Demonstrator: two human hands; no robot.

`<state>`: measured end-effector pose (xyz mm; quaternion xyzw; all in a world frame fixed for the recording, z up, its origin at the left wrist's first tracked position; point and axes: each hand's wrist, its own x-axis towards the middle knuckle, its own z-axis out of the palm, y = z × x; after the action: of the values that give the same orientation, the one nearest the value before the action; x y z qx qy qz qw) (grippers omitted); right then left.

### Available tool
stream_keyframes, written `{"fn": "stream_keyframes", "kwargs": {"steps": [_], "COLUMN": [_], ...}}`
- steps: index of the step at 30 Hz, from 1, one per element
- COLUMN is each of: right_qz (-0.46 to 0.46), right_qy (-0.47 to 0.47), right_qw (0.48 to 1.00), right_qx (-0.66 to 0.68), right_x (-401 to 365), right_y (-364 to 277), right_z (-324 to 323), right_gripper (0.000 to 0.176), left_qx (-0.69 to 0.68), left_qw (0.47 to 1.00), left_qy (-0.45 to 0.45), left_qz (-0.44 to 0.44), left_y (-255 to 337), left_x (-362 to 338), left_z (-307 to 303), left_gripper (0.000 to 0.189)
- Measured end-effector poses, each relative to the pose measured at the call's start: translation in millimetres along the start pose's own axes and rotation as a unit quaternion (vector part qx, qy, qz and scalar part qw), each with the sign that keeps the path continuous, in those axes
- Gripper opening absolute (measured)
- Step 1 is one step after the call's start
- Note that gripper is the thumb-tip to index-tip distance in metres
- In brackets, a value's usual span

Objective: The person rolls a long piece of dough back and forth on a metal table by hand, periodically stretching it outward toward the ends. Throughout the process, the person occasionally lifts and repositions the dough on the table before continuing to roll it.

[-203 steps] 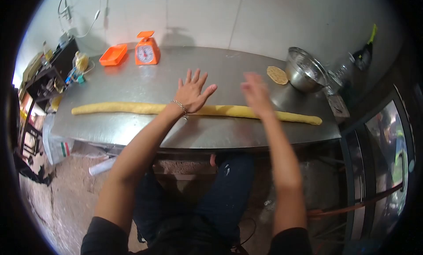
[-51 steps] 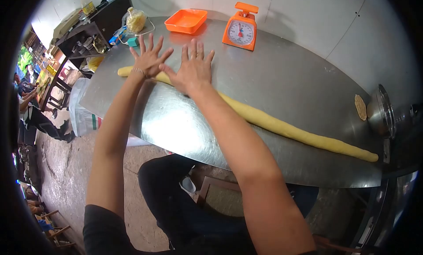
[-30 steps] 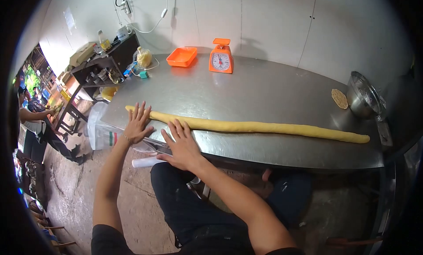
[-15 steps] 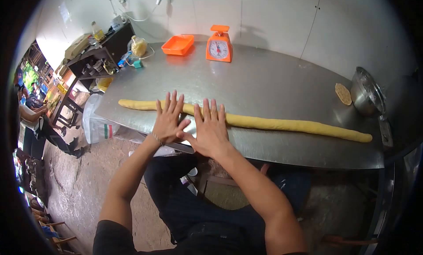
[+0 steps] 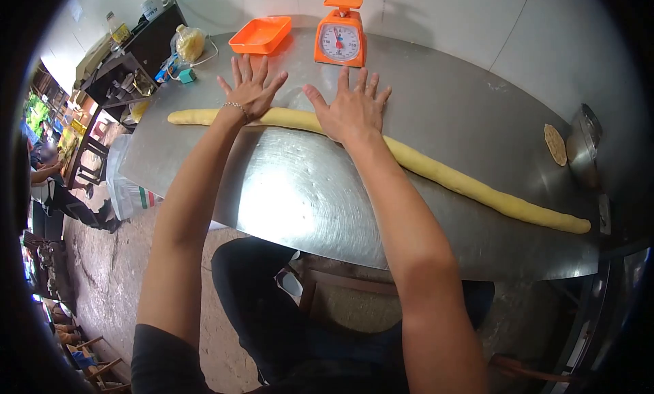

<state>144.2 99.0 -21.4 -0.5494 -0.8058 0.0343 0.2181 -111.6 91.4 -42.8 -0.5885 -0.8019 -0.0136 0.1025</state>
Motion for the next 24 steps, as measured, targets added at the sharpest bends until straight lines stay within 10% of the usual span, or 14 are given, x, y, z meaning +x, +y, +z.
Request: {"fn": "stream_keyframes", "kwargs": {"steps": [4, 18, 24], "right_qz": [-0.025, -0.184, -0.188], "right_qy": [-0.073, 0.005, 0.005], "right_qw": [0.996, 0.983, 0.982], "right_qx": [-0.033, 0.015, -0.021], "right_x": [-30, -241, -214], "right_y": [-10, -11, -9], "right_z": [-19, -68, -57], "right_gripper": [0.107, 0.111, 0.115], "left_qx": [-0.042, -0.100, -0.074], "left_qw": [0.991, 0.989, 0.992], "left_qy": [-0.125, 0.009, -0.001], "left_qz": [-0.022, 0.110, 0.099], "left_y": [-4, -81, -97], "left_x": [-44, -283, -236], "left_z": [-36, -60, -46], "left_gripper": [0.072, 0.095, 0.095]}}
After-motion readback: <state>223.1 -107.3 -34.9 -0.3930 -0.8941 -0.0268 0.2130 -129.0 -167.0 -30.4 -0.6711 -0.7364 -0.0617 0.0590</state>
